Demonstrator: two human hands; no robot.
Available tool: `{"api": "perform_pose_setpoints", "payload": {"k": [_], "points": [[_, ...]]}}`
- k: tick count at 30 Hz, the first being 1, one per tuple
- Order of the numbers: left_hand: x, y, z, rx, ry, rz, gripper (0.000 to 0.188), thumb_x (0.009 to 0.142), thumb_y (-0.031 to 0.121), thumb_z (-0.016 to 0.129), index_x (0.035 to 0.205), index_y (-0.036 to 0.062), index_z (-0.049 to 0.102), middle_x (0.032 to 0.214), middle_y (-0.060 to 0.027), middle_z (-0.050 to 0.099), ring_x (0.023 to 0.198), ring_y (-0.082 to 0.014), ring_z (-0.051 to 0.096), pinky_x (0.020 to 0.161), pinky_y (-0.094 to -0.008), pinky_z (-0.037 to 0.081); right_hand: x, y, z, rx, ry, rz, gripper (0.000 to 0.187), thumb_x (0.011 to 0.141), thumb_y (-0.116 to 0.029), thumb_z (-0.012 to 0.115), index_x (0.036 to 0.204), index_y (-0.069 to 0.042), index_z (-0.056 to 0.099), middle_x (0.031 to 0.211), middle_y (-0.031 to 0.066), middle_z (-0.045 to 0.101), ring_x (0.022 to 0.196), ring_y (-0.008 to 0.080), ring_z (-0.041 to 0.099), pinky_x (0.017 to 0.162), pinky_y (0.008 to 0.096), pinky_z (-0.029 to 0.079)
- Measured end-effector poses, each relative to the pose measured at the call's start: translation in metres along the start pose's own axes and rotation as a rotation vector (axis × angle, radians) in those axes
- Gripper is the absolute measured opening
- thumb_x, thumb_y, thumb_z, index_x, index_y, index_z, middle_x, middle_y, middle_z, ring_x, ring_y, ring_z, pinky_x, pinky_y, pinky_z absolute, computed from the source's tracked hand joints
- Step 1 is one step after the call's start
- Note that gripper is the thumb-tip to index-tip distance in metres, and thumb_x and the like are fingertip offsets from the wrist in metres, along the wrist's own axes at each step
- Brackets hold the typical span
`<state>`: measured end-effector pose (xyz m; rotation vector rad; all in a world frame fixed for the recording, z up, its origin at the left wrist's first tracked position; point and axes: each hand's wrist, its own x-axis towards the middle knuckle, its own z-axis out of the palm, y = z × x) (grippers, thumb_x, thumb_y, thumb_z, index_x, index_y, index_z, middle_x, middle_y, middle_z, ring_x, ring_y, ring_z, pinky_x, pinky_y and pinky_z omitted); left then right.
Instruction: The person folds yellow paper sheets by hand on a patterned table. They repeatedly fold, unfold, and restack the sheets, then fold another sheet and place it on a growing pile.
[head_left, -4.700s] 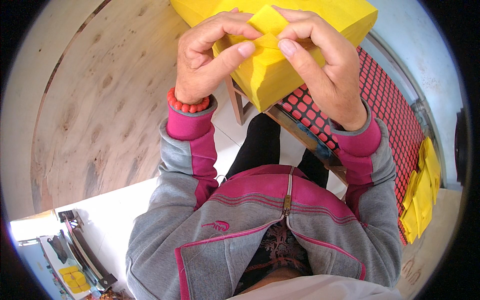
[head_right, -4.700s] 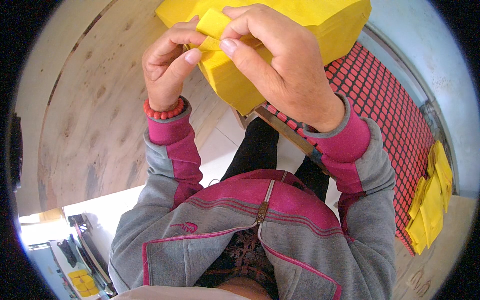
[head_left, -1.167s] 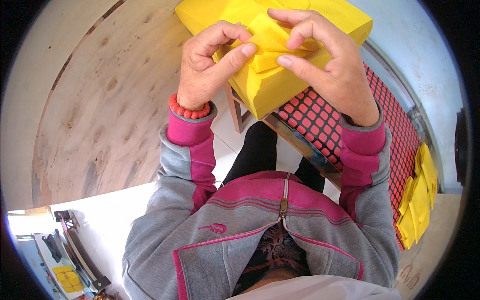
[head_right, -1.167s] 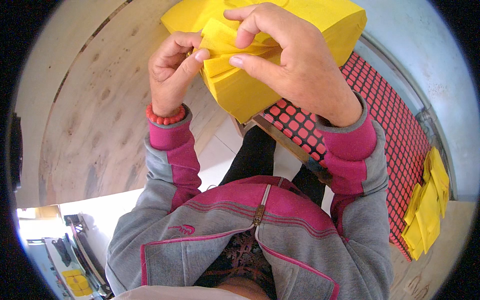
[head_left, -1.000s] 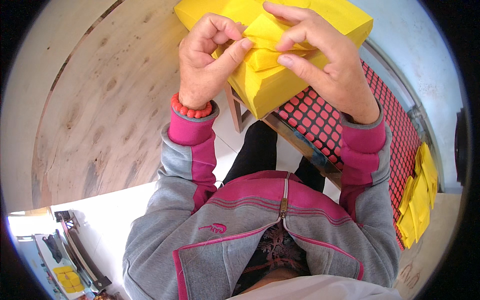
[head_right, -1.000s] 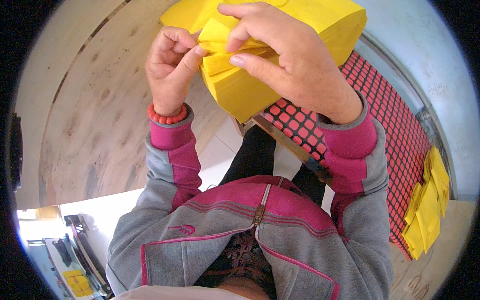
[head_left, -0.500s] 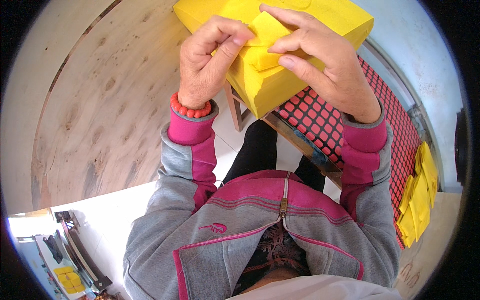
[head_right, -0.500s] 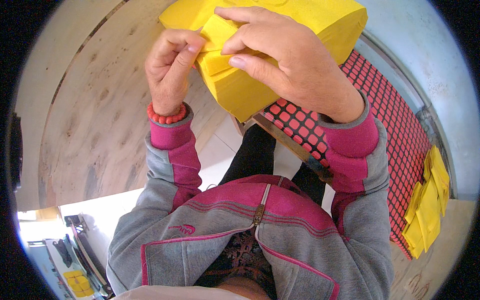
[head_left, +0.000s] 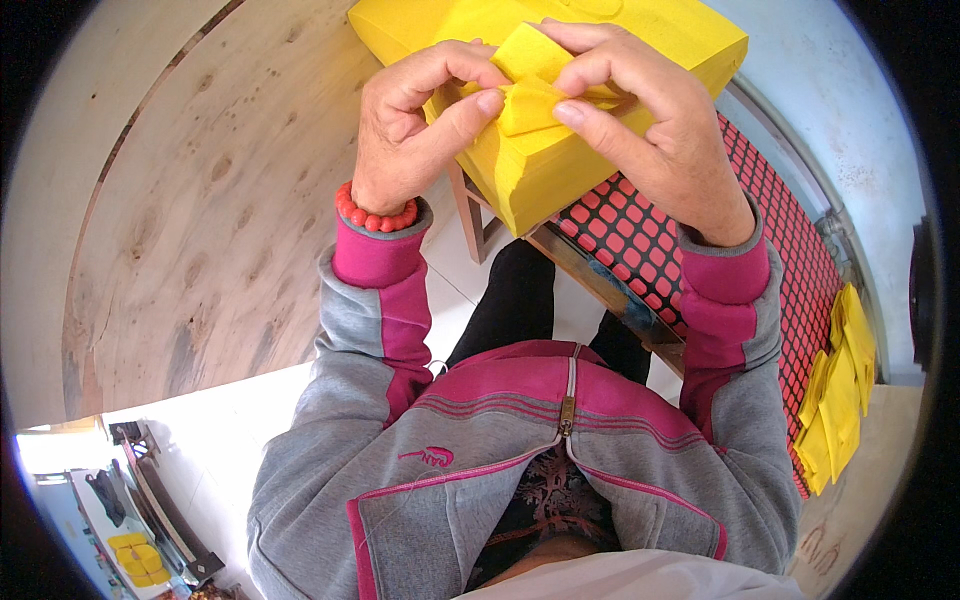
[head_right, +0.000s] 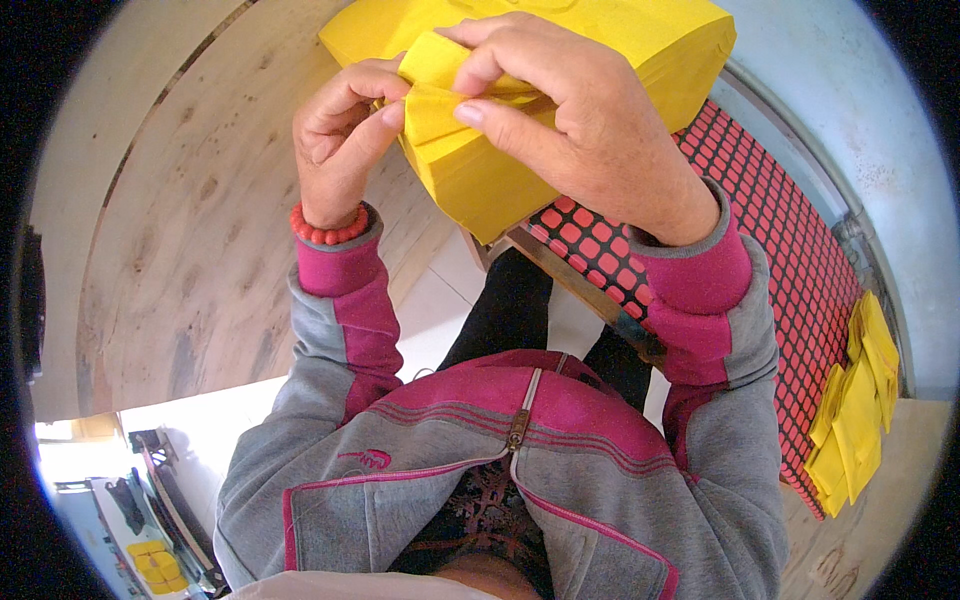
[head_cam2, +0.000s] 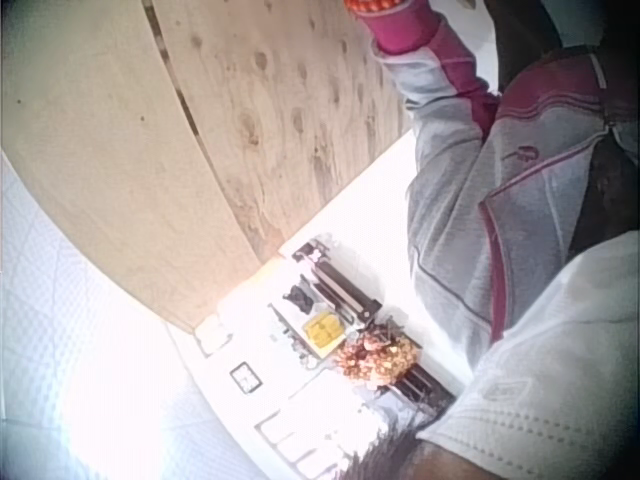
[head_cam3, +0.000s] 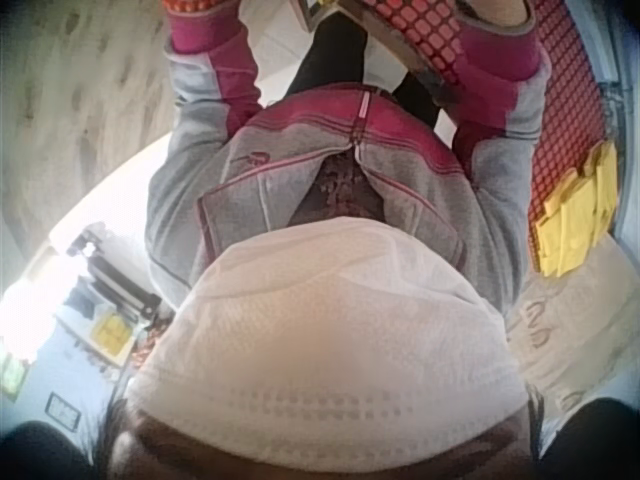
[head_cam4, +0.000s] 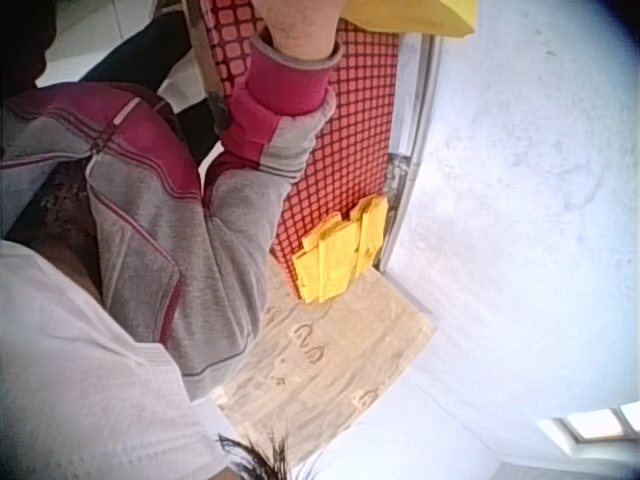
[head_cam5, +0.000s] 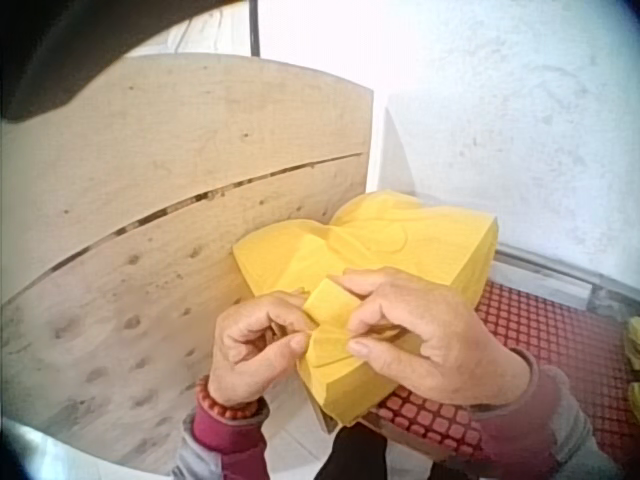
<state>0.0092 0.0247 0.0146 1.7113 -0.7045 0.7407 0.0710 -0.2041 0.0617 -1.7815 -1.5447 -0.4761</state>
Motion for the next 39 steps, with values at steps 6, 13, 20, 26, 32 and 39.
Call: {"api": "perform_pose_setpoints", "payload": {"k": [6,13,20,26,32,39], "points": [[-0.002,0.002,0.005,-0.080,0.077,-0.058,0.007,0.091,0.005,0.066,0.094,-0.0005,0.066,0.096,-0.0049,0.068,0.090,-0.0113,0.061,0.082,-0.0254,0.048,0.003,0.007,-0.002,0.198,0.046,-0.030,0.020,0.079,-0.003,0.075,0.092,-0.001,0.060,0.128,0.0267,0.058,0.118,0.0332,0.060,0.092,0.0362,0.049],[-0.001,0.006,0.004,-0.105,0.064,-0.090,0.006,0.093,0.004,0.063,0.095,-0.0009,0.065,0.094,-0.0017,0.066,0.087,-0.0074,0.059,0.077,-0.0217,0.047,0.005,0.002,-0.008,0.073,-0.023,-0.055,0.020,0.081,-0.005,0.075,0.094,-0.001,0.061,0.129,0.0272,0.058,0.117,0.0337,0.060,0.095,0.0367,0.047],[-0.001,0.005,0.006,-0.168,0.083,-0.090,0.007,0.094,0.003,0.062,0.100,-0.0003,0.065,0.095,-0.0015,0.067,0.086,-0.0058,0.060,0.076,-0.0207,0.046,0.005,0.001,0.001,0.040,0.031,-0.092,0.012,0.086,-0.005,0.070,0.092,0.000,0.061,0.128,0.0242,0.060,0.114,0.0321,0.061,0.094,0.0357,0.047],[-0.003,0.003,0.013,-0.164,0.169,-0.063,0.008,0.095,0.001,0.062,0.103,0.0011,0.063,0.097,-0.0035,0.069,0.091,-0.0076,0.062,0.083,-0.0227,0.049,0.002,-0.001,0.000,-0.040,-0.007,-0.068,0.005,0.091,-0.004,0.063,0.093,0.001,0.061,0.126,0.0206,0.062,0.114,0.0291,0.062,0.095,0.0334,0.046],[0.000,0.001,0.008,-0.089,0.097,0.014,0.010,0.093,-0.002,0.059,0.097,0.0009,0.068,0.097,-0.0052,0.069,0.093,-0.0106,0.063,0.086,-0.0245,0.049,0.002,0.000,-0.001,-0.054,-0.025,-0.077,0.007,0.091,-0.006,0.063,0.093,0.001,0.061,0.124,0.0208,0.062,0.112,0.0290,0.063,0.093,0.0329,0.047],[0.000,-0.006,0.000,0.132,-0.040,0.100,0.020,0.091,-0.002,0.054,0.101,-0.0011,0.071,0.100,-0.0067,0.069,0.092,-0.0140,0.061,0.082,-0.0260,0.046,0.009,0.007,-0.009,-0.011,0.107,-0.243,0.009,0.091,-0.010,0.066,0.093,-0.001,0.065,0.114,0.0173,0.067,0.103,0.0281,0.067,0.087,0.0325,0.051]]}}
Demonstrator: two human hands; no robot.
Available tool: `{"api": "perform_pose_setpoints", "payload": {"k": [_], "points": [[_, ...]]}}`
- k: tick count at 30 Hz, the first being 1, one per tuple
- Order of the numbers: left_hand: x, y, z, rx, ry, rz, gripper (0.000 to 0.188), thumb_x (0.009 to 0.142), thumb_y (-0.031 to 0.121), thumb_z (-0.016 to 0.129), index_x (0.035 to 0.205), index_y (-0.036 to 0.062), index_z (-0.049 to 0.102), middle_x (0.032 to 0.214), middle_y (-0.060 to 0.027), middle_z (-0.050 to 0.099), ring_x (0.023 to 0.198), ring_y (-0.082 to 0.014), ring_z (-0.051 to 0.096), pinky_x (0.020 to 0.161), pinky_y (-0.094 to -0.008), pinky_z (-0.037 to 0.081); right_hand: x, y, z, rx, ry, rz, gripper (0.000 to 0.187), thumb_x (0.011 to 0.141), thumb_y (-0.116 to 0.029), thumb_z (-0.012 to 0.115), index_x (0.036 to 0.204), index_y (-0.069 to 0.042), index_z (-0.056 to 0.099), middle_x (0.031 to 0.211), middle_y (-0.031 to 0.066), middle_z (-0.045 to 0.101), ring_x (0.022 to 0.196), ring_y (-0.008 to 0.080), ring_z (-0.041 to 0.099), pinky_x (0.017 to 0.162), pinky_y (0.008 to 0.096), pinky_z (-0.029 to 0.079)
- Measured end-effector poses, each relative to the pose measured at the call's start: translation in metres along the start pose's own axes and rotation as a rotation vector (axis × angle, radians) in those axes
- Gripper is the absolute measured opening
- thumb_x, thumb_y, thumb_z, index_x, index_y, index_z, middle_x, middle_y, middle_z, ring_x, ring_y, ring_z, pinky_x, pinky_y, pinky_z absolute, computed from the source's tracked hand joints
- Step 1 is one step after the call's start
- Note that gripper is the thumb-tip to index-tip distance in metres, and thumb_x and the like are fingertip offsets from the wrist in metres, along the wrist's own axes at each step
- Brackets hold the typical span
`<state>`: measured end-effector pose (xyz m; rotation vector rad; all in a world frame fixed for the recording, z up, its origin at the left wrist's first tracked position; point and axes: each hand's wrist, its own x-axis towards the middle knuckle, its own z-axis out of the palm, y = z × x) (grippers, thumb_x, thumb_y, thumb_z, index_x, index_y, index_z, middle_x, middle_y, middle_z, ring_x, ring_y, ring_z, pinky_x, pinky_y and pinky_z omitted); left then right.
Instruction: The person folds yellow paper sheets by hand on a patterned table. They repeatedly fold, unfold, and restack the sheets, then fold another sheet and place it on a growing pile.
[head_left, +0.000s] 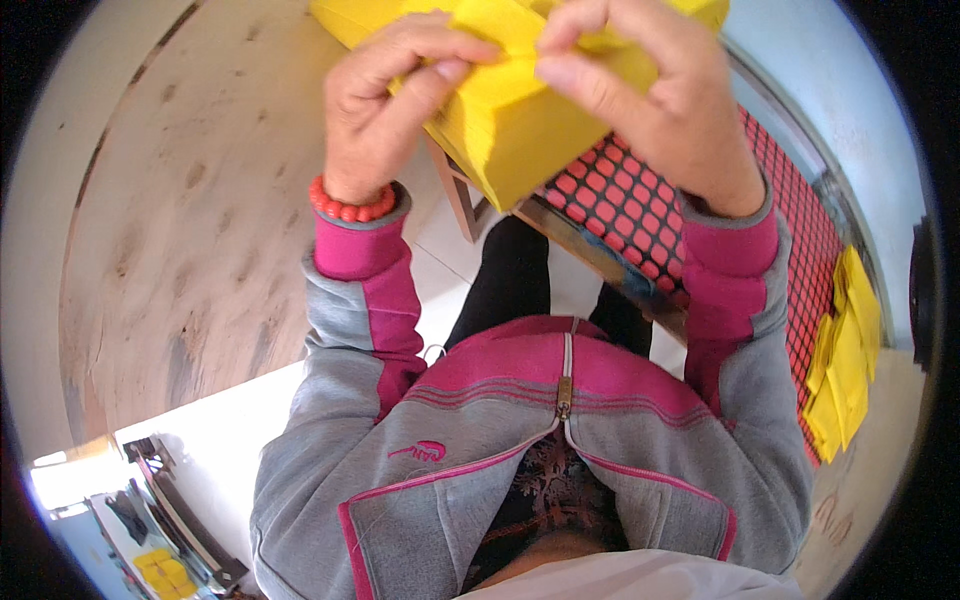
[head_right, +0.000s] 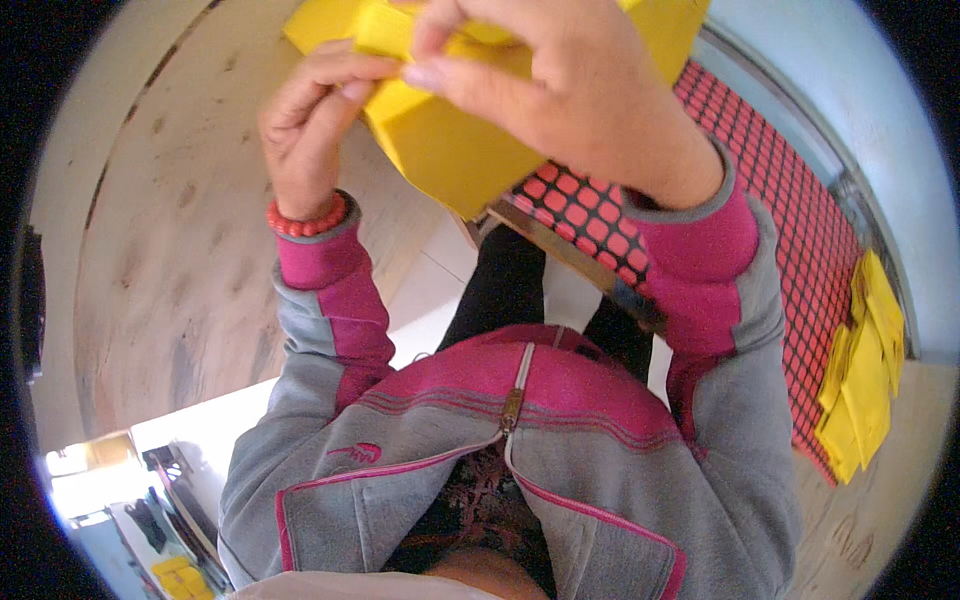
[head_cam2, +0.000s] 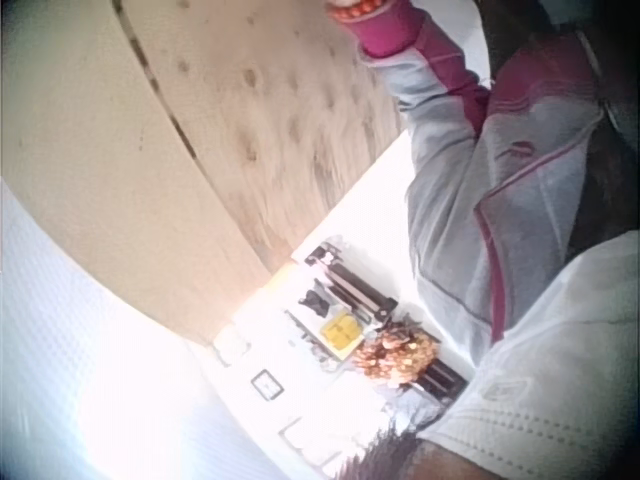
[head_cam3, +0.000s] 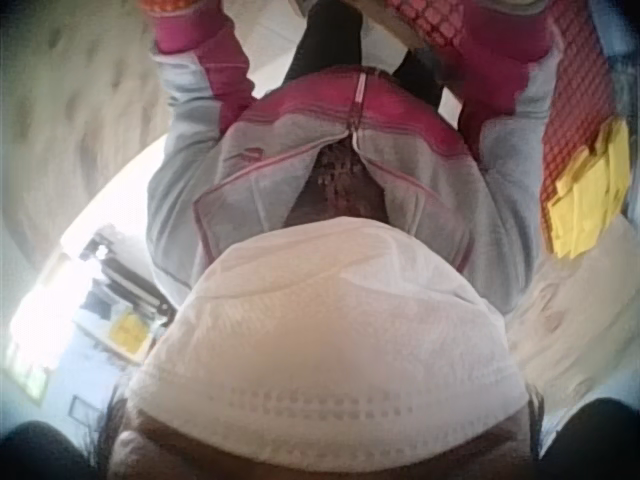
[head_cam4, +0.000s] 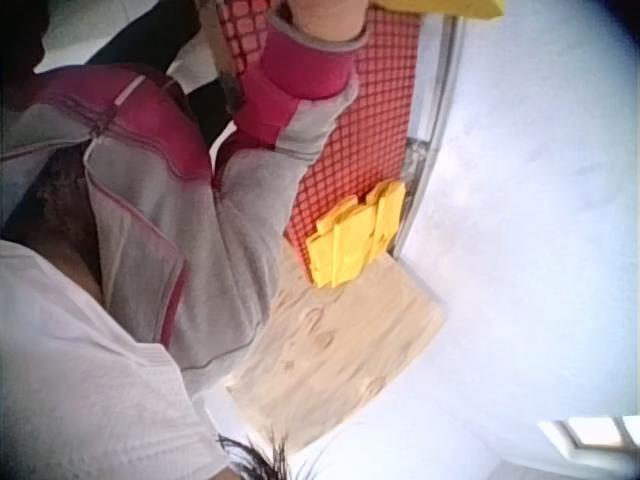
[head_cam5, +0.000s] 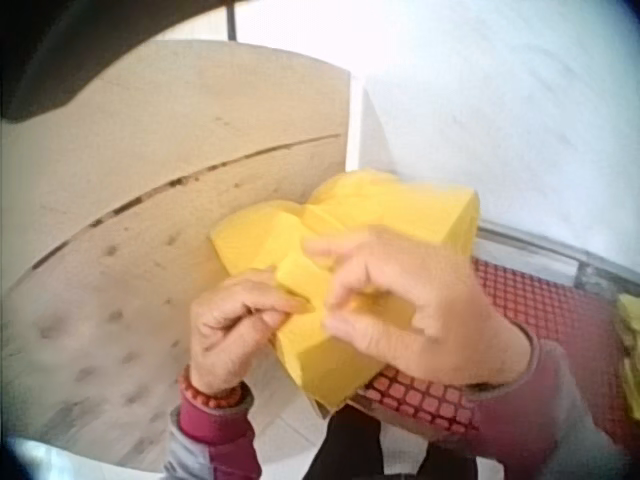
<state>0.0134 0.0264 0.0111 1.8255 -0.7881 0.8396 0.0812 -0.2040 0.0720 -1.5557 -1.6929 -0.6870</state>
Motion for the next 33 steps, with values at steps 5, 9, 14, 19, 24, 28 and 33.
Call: {"api": "perform_pose_setpoints", "payload": {"k": [5,9,14,19,24,28,33], "points": [[-0.006,-0.018,-0.011,0.004,0.070,-0.063,0.024,0.091,-0.002,0.052,0.107,-0.0059,0.070,0.109,-0.0116,0.070,0.104,-0.0183,0.063,0.094,-0.0272,0.045,-0.034,-0.031,-0.017,0.503,0.200,0.412,0.017,0.091,-0.011,0.065,0.104,0.000,0.067,0.114,0.0192,0.067,0.104,0.0272,0.067,0.088,0.0349,0.052],[-0.006,-0.020,-0.011,-0.036,0.080,-0.036,0.025,0.093,-0.001,0.051,0.110,-0.0069,0.069,0.112,-0.0127,0.070,0.106,-0.0182,0.062,0.095,-0.0271,0.045,-0.078,-0.099,-0.018,0.275,0.122,0.721,0.010,0.092,-0.007,0.064,0.098,0.000,0.065,0.116,0.0193,0.065,0.103,0.0273,0.067,0.086,0.0339,0.052],[-0.003,-0.002,0.005,0.008,0.053,0.010,0.029,0.094,0.004,0.048,0.113,-0.0060,0.067,0.113,-0.0112,0.069,0.110,-0.0188,0.060,0.098,-0.0289,0.042,-0.132,-0.109,0.053,0.517,-0.457,0.458,0.016,0.099,-0.021,0.053,0.100,-0.007,0.059,0.086,0.0121,0.056,0.079,0.0317,0.061,0.070,0.0418,0.050],[-0.002,0.004,0.013,-0.027,0.051,0.086,0.028,0.094,0.000,0.048,0.113,-0.0057,0.067,0.114,-0.0104,0.068,0.110,-0.0183,0.060,0.099,-0.0284,0.041,-0.262,-0.084,0.085,-0.088,-0.417,0.734,0.023,0.100,-0.018,0.052,0.109,0.000,0.062,0.115,0.0179,0.064,0.104,0.0345,0.063,0.091,0.0413,0.050],[0.003,-0.003,0.006,-0.054,0.032,0.068,0.025,0.096,0.001,0.048,0.111,-0.0046,0.068,0.112,-0.0090,0.068,0.109,-0.0174,0.060,0.099,-0.0283,0.041,-0.340,-0.063,0.088,-0.696,-0.220,0.998,0.032,0.096,-0.019,0.055,0.124,-0.004,0.062,0.124,0.0173,0.062,0.113,0.0339,0.060,0.097,0.0447,0.048],[0.005,0.002,0.008,-0.118,0.028,0.035,0.024,0.096,0.001,0.048,0.111,-0.0037,0.068,0.112,-0.0082,0.068,0.108,-0.0165,0.060,0.098,-0.0279,0.042,-0.354,-0.052,0.092,-0.835,-0.212,1.019,0.032,0.095,-0.019,0.057,0.124,-0.007,0.062,0.122,0.0153,0.062,0.117,0.0335,0.058,0.096,0.0466,0.047],[-0.001,0.009,0.013,-0.073,0.065,0.007,0.023,0.096,0.002,0.050,0.110,-0.0038,0.067,0.111,-0.0077,0.068,0.107,-0.0160,0.060,0.097,-0.0276,0.042,-0.365,-0.043,0.100,-0.545,-0.002,1.253,0.032,0.095,-0.019,0.057,0.123,-0.005,0.061,0.120,0.0153,0.063,0.116,0.0355,0.058,0.094,0.0472,0.047]]}}
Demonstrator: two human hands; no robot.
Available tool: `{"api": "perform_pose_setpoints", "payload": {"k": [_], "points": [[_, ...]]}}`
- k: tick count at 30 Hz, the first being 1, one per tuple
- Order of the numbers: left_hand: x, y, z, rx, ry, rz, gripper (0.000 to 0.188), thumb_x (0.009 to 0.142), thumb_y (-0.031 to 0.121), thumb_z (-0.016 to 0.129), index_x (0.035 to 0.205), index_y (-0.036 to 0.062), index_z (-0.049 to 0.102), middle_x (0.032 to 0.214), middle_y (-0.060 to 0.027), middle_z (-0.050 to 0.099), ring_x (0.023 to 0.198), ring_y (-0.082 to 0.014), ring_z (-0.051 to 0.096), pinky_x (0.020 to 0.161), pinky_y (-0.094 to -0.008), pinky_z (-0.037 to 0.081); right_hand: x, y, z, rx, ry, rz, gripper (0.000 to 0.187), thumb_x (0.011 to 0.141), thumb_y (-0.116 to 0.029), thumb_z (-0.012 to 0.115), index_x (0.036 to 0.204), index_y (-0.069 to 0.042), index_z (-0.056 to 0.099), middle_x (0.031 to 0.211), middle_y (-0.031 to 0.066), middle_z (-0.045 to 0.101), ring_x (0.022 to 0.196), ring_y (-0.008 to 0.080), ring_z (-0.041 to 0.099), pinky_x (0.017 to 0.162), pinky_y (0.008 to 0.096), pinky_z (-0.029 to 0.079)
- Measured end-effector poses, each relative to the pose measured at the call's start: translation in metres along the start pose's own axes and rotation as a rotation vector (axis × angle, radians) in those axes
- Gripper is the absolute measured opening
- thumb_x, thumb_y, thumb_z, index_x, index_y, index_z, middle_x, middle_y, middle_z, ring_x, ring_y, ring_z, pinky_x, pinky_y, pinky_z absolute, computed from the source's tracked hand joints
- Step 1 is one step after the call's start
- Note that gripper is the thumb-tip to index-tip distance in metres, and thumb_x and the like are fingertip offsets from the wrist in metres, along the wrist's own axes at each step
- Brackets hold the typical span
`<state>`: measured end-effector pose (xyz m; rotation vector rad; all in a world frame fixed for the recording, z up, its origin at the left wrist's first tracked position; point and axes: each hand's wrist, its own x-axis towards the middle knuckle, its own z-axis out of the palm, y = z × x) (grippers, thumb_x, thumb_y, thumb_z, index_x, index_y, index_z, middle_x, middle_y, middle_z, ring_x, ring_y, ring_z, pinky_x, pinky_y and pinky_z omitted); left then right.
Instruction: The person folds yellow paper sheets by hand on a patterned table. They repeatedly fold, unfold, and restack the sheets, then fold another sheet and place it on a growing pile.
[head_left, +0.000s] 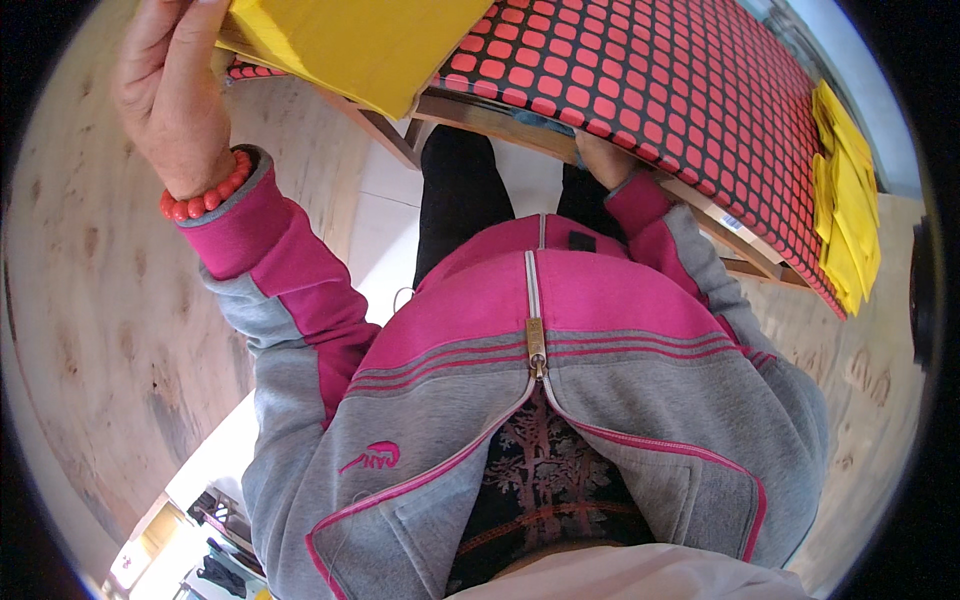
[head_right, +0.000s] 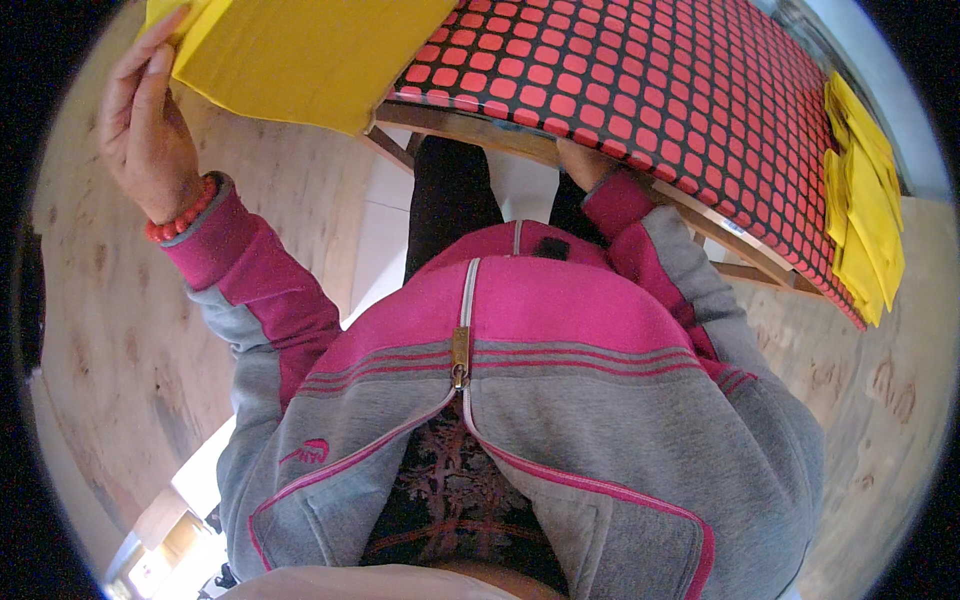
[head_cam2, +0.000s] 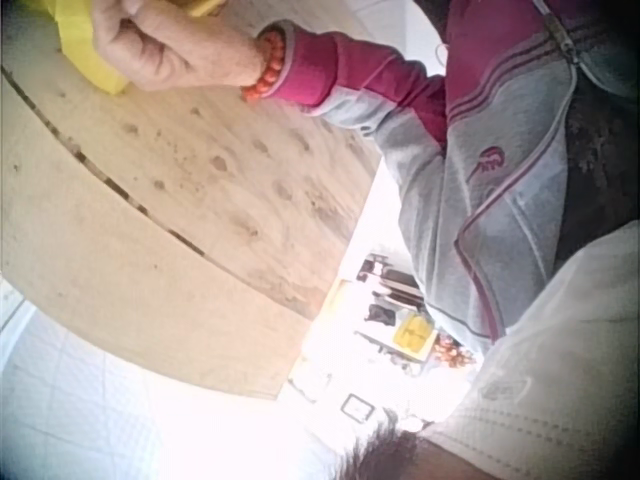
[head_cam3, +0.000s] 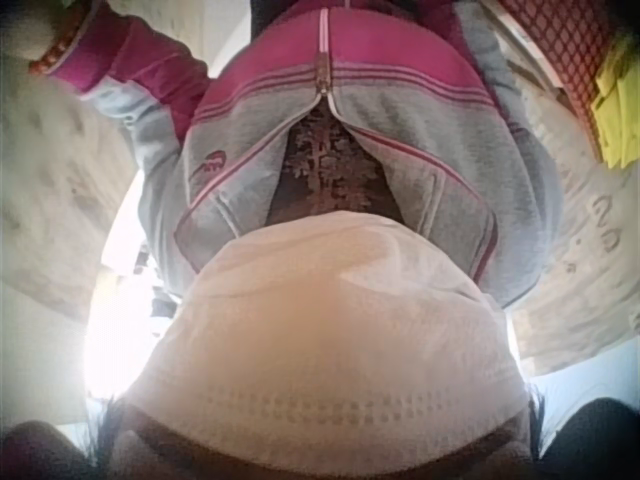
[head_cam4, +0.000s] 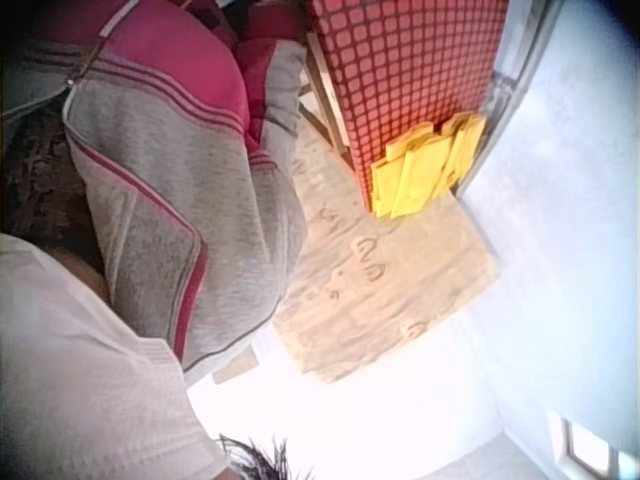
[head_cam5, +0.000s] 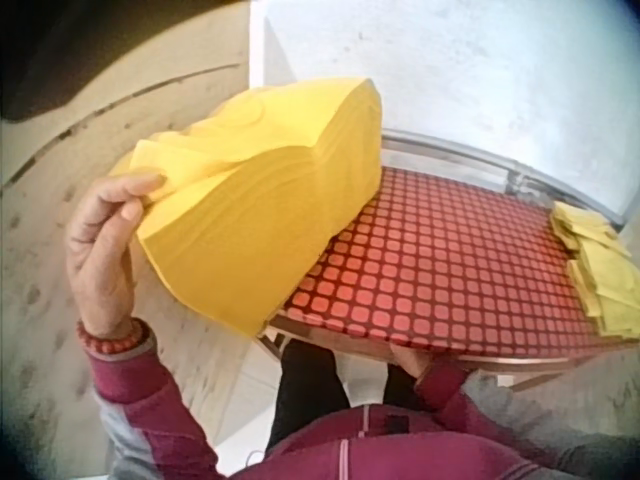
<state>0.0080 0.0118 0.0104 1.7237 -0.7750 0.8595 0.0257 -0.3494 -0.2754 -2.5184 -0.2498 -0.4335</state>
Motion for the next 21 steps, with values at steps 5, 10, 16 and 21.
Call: {"api": "perform_pose_setpoints", "payload": {"k": [5,10,16,21], "points": [[-0.003,-0.009,-0.005,0.018,0.017,-0.010,0.022,0.094,0.004,0.053,0.109,-0.0038,0.067,0.109,-0.0084,0.069,0.103,-0.0176,0.061,0.094,-0.0286,0.045,0.005,-0.004,-0.005,-0.107,0.079,-0.169,0.034,0.095,-0.022,0.059,0.124,-0.003,0.060,0.123,0.0173,0.062,0.115,0.0358,0.058,0.094,0.0469,0.047],[0.002,-0.003,-0.010,0.067,0.041,-0.183,0.024,0.095,0.001,0.052,0.112,-0.0043,0.069,0.112,-0.0082,0.070,0.100,-0.0125,0.062,0.085,-0.0219,0.046,0.005,-0.014,-0.012,-0.049,0.161,-0.182,0.039,0.094,-0.025,0.063,0.126,-0.003,0.059,0.127,0.0175,0.061,0.118,0.0357,0.057,0.095,0.0466,0.047],[0.006,0.009,-0.004,0.007,-0.040,-0.107,0.017,0.095,0.003,0.058,0.104,0.0006,0.072,0.095,-0.0025,0.068,0.086,-0.0110,0.057,0.081,-0.0232,0.044,-0.006,0.000,-0.002,-0.080,0.070,-0.109,0.048,0.092,-0.031,0.067,0.131,-0.003,0.057,0.129,0.0173,0.060,0.119,0.0362,0.055,0.095,0.0479,0.047],[0.005,0.011,-0.004,0.014,-0.032,-0.172,0.018,0.093,0.001,0.057,0.103,0.0012,0.072,0.096,-0.0036,0.070,0.088,-0.0122,0.060,0.091,-0.0268,0.044,-0.017,-0.007,-0.015,-0.247,-0.063,-0.135,0.048,0.091,-0.030,0.066,0.131,-0.004,0.057,0.127,0.0197,0.059,0.116,0.0388,0.056,0.096,0.0495,0.045]]}}
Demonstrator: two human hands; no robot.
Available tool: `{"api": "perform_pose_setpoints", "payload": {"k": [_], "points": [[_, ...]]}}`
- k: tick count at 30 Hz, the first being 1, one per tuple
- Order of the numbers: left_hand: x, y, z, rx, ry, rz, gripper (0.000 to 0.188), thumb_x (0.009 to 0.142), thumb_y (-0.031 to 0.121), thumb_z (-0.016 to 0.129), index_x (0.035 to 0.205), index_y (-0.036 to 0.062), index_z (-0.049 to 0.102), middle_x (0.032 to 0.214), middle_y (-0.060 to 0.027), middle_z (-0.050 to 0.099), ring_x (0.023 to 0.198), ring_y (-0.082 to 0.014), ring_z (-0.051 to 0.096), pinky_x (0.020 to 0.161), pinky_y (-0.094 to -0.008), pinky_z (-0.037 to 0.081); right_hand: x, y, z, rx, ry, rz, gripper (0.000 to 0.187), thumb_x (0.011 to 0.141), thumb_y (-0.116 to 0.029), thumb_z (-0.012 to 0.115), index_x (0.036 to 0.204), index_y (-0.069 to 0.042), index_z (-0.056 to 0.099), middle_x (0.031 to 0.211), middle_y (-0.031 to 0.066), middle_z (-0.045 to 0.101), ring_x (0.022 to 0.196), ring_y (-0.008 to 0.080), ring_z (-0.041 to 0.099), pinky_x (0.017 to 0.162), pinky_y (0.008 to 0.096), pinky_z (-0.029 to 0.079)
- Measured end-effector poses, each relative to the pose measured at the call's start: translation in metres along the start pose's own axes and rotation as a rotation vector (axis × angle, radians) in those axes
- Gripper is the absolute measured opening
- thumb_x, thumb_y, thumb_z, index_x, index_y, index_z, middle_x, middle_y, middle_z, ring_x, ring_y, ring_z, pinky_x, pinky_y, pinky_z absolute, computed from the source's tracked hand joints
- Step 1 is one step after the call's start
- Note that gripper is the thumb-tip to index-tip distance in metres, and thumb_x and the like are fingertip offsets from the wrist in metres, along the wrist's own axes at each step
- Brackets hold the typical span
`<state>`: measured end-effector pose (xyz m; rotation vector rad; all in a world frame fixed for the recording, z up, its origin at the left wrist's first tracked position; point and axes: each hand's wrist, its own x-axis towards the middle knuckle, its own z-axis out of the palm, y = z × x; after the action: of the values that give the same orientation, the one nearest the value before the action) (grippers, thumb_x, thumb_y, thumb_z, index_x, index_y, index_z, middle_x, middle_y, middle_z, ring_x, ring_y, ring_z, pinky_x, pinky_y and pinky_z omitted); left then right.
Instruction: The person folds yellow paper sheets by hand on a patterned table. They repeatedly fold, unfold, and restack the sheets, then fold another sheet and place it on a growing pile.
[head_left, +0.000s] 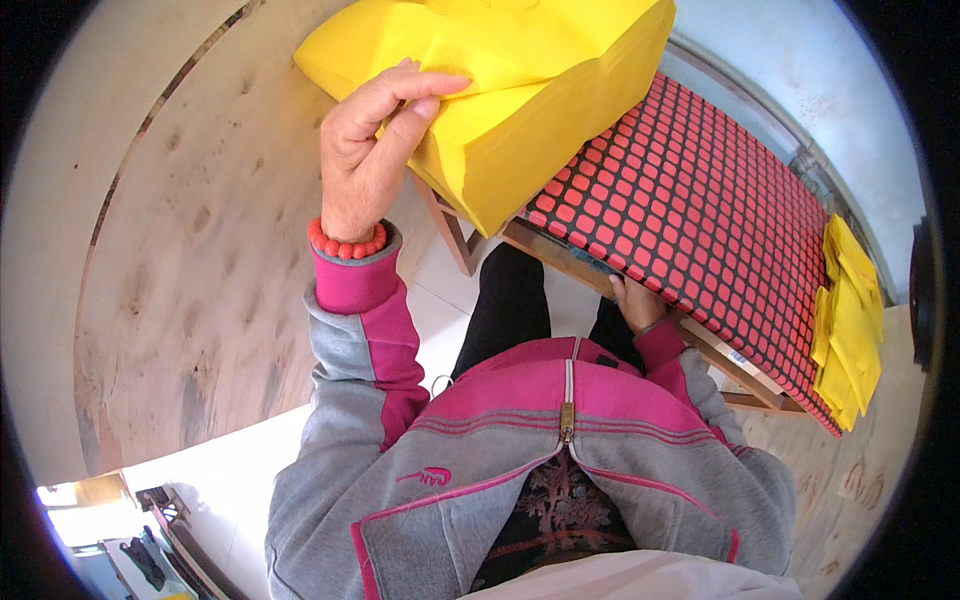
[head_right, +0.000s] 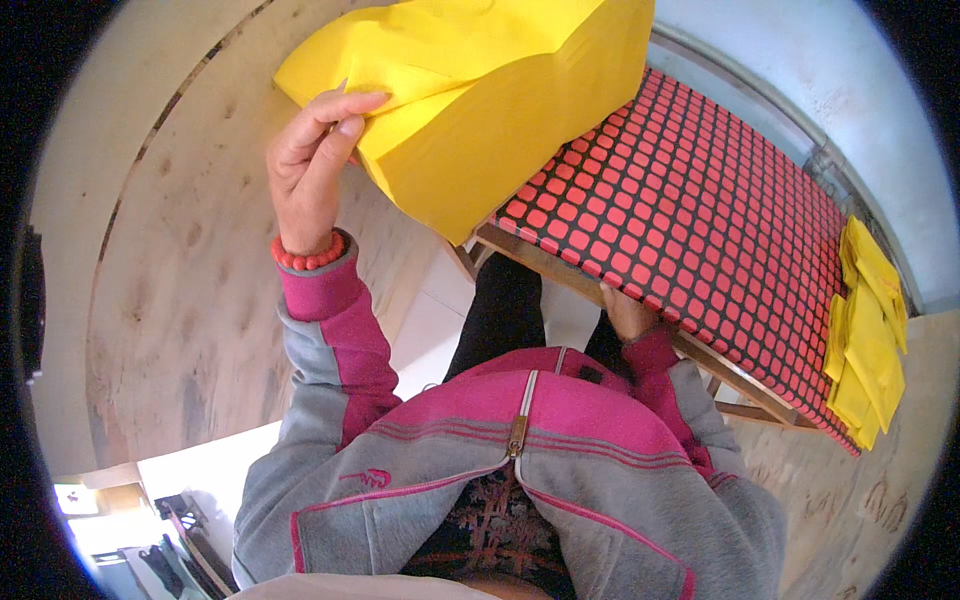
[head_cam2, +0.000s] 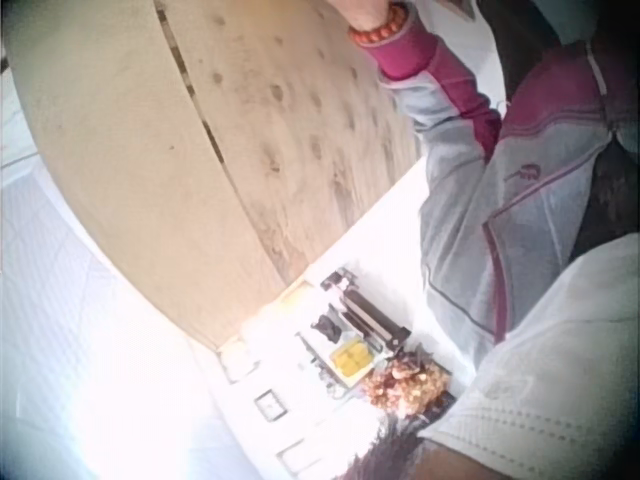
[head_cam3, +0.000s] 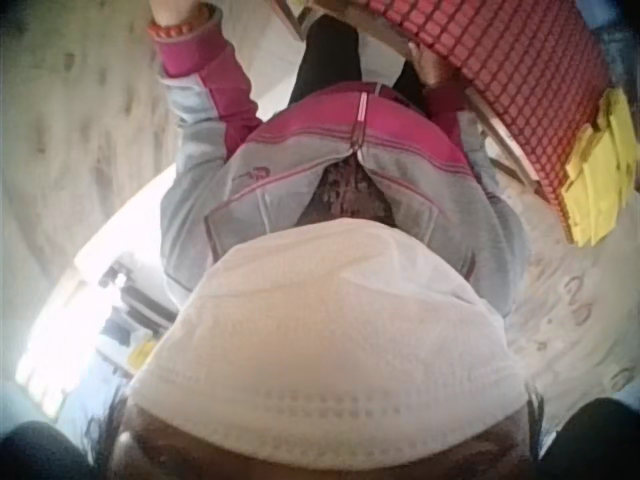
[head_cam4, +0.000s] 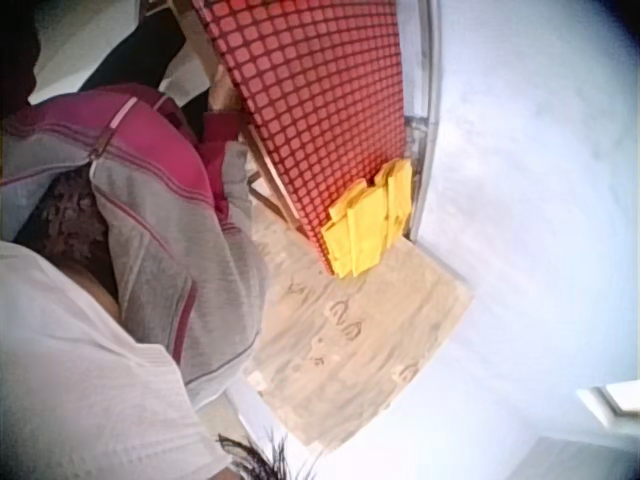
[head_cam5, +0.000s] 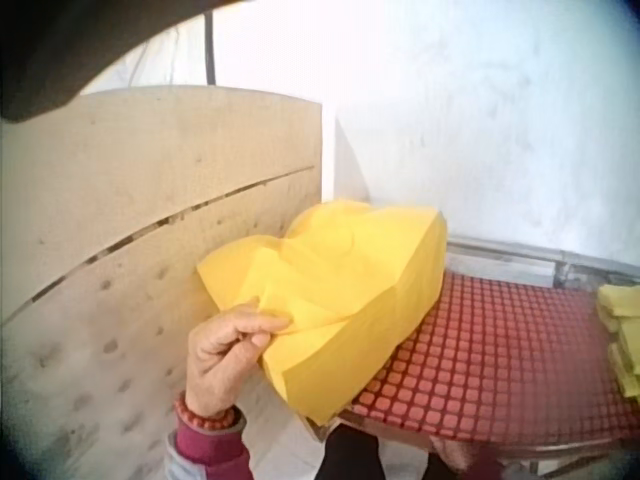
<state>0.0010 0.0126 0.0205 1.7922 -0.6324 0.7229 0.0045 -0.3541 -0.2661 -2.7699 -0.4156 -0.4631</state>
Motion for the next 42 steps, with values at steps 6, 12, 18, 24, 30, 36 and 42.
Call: {"api": "perform_pose_setpoints", "payload": {"k": [6,12,18,24,30,36,42], "points": [[0.003,-0.001,-0.001,0.073,-0.013,0.068,0.019,0.093,0.000,0.057,0.102,0.0023,0.073,0.097,-0.0047,0.072,0.089,-0.0138,0.063,0.104,-0.0331,0.040,0.003,-0.050,-0.084,0.248,-0.449,-0.392,0.015,0.092,-0.018,0.060,0.101,-0.006,0.063,0.105,0.0130,0.065,0.100,0.0333,0.062,0.088,0.0454,0.049],[0.004,-0.001,-0.001,0.081,-0.019,0.090,0.020,0.092,-0.001,0.055,0.102,0.0018,0.073,0.094,-0.0060,0.070,0.087,-0.0147,0.062,0.103,-0.0330,0.041,0.062,-0.113,-0.203,0.640,-0.148,-0.711,0.011,0.084,-0.014,0.071,0.092,-0.009,0.065,0.099,0.0086,0.070,0.091,0.0257,0.067,0.080,0.0377,0.053],[0.005,-0.001,-0.006,0.005,-0.078,0.067,0.023,0.091,-0.004,0.050,0.101,0.0003,0.071,0.093,-0.0070,0.066,0.088,-0.0147,0.060,0.084,-0.0276,0.044,0.144,-0.164,-0.255,0.582,0.267,-0.863,0.016,0.081,-0.001,0.070,0.096,-0.003,0.065,0.120,0.0153,0.067,0.119,0.0325,0.061,0.099,0.0381,0.047],[0.005,0.000,-0.003,-0.030,-0.094,0.095,0.025,0.091,-0.004,0.046,0.101,-0.0006,0.069,0.094,-0.0076,0.066,0.087,-0.0155,0.060,0.078,-0.0253,0.044,0.180,-0.197,-0.269,0.392,0.235,-1.069,0.021,0.082,-0.004,0.072,0.102,-0.003,0.066,0.132,0.0159,0.062,0.130,0.0352,0.054,0.106,0.0408,0.043],[0.004,0.002,-0.005,-0.023,-0.098,0.037,0.024,0.091,0.000,0.046,0.100,-0.0003,0.068,0.093,-0.0066,0.066,0.086,-0.0152,0.059,0.077,-0.0249,0.044,0.202,-0.201,-0.256,0.446,0.262,-1.143,0.021,0.083,-0.013,0.071,0.103,-0.006,0.067,0.126,0.0134,0.063,0.126,0.0357,0.054,0.104,0.0438,0.042],[0.004,-0.002,-0.007,-0.036,-0.100,0.003,0.023,0.091,0.002,0.046,0.099,-0.0004,0.068,0.092,-0.0064,0.065,0.085,-0.0152,0.058,0.078,-0.0254,0.045,0.212,-0.193,-0.233,0.564,0.062,-1.122,0.012,0.091,-0.006,0.064,0.102,-0.001,0.065,0.131,0.0171,0.062,0.130,0.0347,0.053,0.105,0.0399,0.042],[0.002,-0.005,-0.007,-0.054,-0.079,0.011,0.019,0.089,0.002,0.049,0.096,-0.0023,0.066,0.092,-0.0074,0.064,0.087,-0.0168,0.058,0.080,-0.0268,0.045,0.214,-0.193,-0.229,0.626,0.036,-1.081,0.008,0.094,-0.005,0.059,0.099,0.001,0.061,0.128,0.0185,0.063,0.125,0.0320,0.057,0.102,0.0368,0.044]]}}
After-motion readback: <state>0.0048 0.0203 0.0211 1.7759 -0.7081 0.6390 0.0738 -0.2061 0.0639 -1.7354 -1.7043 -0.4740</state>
